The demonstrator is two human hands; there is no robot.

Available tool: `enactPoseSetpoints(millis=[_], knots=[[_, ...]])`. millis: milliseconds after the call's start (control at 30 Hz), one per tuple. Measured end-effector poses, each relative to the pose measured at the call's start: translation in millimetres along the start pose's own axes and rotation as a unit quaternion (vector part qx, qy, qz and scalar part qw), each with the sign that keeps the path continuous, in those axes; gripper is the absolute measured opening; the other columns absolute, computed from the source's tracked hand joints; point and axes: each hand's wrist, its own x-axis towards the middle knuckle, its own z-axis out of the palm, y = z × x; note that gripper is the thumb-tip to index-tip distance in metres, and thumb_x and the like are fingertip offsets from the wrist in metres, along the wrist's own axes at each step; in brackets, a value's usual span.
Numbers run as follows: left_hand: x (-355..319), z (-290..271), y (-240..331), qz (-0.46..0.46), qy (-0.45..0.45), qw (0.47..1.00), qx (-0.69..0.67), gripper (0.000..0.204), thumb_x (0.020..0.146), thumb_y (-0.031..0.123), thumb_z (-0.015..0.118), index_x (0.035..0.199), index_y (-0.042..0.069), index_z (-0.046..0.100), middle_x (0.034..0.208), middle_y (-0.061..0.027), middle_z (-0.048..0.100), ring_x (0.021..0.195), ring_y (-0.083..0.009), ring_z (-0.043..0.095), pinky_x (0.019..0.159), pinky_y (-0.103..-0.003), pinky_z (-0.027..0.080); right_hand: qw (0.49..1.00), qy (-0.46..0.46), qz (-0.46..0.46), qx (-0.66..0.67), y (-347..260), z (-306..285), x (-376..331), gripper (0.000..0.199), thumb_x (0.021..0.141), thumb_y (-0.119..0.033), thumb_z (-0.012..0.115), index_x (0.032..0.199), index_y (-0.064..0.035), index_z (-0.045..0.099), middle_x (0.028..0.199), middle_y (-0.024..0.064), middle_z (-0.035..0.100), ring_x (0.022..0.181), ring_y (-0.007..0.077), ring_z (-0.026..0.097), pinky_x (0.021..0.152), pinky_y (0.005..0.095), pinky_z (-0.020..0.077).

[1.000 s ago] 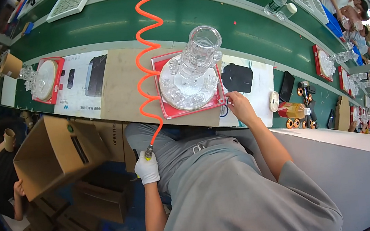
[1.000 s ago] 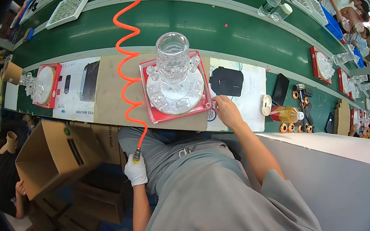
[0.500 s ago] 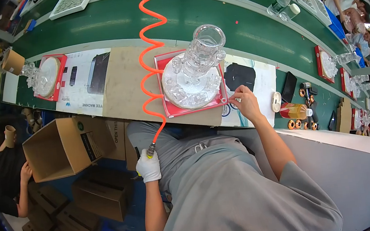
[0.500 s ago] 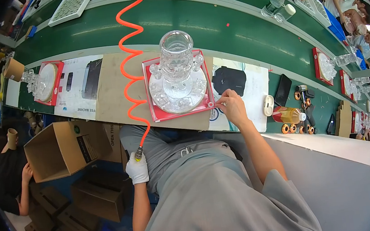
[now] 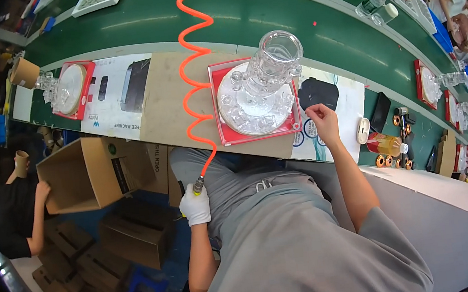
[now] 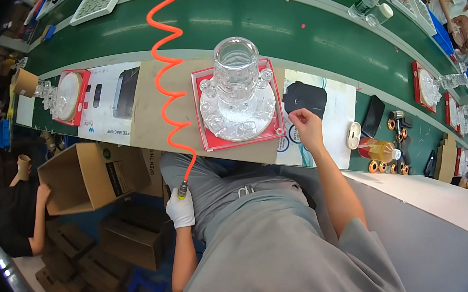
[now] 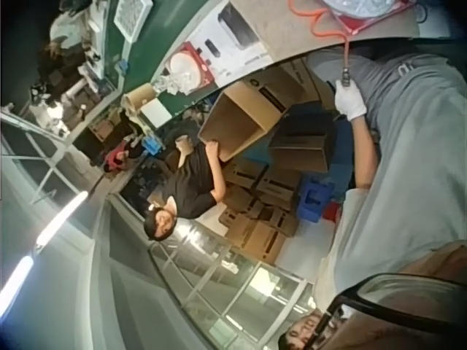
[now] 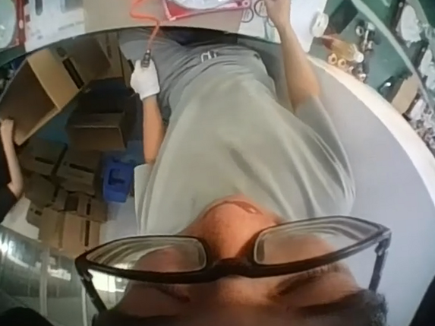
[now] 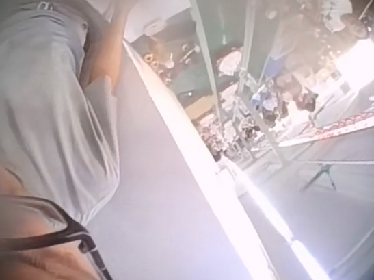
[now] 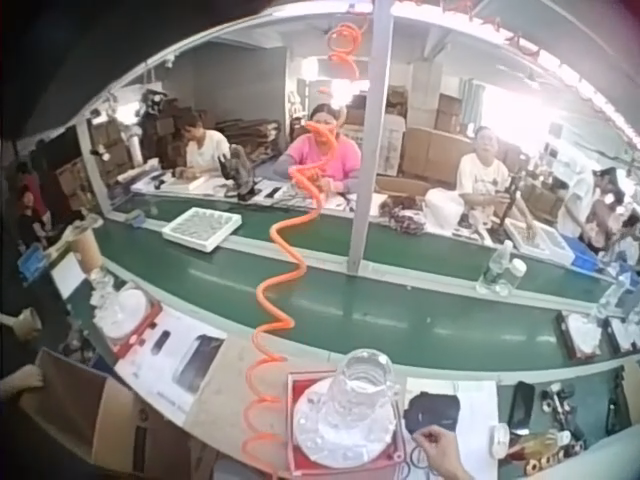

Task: Cleaning and dusting glass lamp fixtures using an air blower gun on an assembly line.

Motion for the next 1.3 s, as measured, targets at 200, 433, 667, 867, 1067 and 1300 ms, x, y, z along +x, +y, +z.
enactPoseSetpoints(millis=[200, 433, 667, 867, 1067, 1300], knots=[[-3.1, 3.1, 3.1, -0.002, 0.01, 1.0, 0.01, 0.019, 0.078, 0.03, 0.065, 0.077, 0.013, 0.058, 0.067, -0.0153, 0.063, 0.067, -0.039, 0.063, 0.059, -0.05, 0.047, 0.997, 0.027, -0.076, -0.014, -3.8, -25.4, 51.9, 0.012, 0.087, -0.01, 0.066, 0.087, 0.0017, 0.064, 0.082, 0.0021, 0.065, 0.074, 0.0089, 0.059, 0.068, 0.0236, 0.0469], [-3.5, 1.8, 6.2, -0.018, -0.001, 1.0, -0.004, 0.021, 0.078, 0.032, 0.065, 0.077, 0.012, 0.058, 0.068, -0.0159, 0.063, 0.067, -0.0397, 0.062, 0.059, -0.05, 0.047, 0.964, -0.168, -0.093, -0.183, -24.1, -29.3, 63.5, 0.022, 0.087, -0.021, 0.066, 0.085, 0.0014, 0.069, 0.075, 0.0137, 0.068, 0.07, 0.0214, 0.065, 0.066, 0.0331, 0.0504], [-2.2, -3.1, 14.5, -0.01, -0.011, 1.0, 0.006, 0.021, 0.079, 0.032, 0.065, 0.078, 0.012, 0.059, 0.068, -0.0173, 0.063, 0.068, -0.0402, 0.062, 0.059, -0.051, 0.047, 0.893, -0.32, -0.021, -0.316, -15.5, -7.0, 23.3, 0.045, 0.089, -0.042, 0.06, 0.079, 0.002, 0.067, 0.069, 0.0173, 0.065, 0.064, 0.0303, 0.064, 0.063, 0.0395, 0.0488], [-3.1, 2.6, 9.8, -0.002, -0.003, 1.0, 0.007, 0.021, 0.079, 0.032, 0.065, 0.078, 0.012, 0.059, 0.069, -0.0173, 0.063, 0.068, -0.04, 0.063, 0.059, -0.051, 0.047, 0.896, -0.308, -0.007, -0.319, -18.4, -12.8, 18.4, 0.034, 0.089, -0.037, 0.059, 0.083, -0.0043, 0.069, 0.081, 0.0196, 0.067, 0.079, 0.0377, 0.064, 0.071, 0.0448, 0.0502], [-0.9, 6.0, 8.6, 0.0, -0.013, 1.0, 0.003, 0.021, 0.079, 0.032, 0.066, 0.077, 0.012, 0.059, 0.068, -0.0165, 0.063, 0.067, -0.0397, 0.063, 0.059, -0.051, 0.047, 0.949, -0.182, -0.024, -0.255, -8.6, -20.0, 21.3, 0.026, 0.088, -0.025, 0.059, 0.081, -0.0021, 0.069, 0.075, 0.0163, 0.068, 0.073, 0.0337, 0.066, 0.069, 0.0405, 0.0511], [-0.8, 1.7, -10.5, 0.014, 0.014, 1.0, -0.004, 0.021, 0.079, 0.035, 0.065, 0.08, 0.014, 0.062, 0.068, -0.0164, 0.063, 0.066, -0.0397, 0.063, 0.059, -0.05, 0.048, 0.982, -0.098, -0.061, -0.147, -18.8, -24.8, 67.9, 0.018, 0.084, -0.016, 0.063, 0.081, 0.0013, 0.07, 0.065, 0.0114, 0.066, 0.062, 0.0173, 0.064, 0.059, 0.0327, 0.0495]])
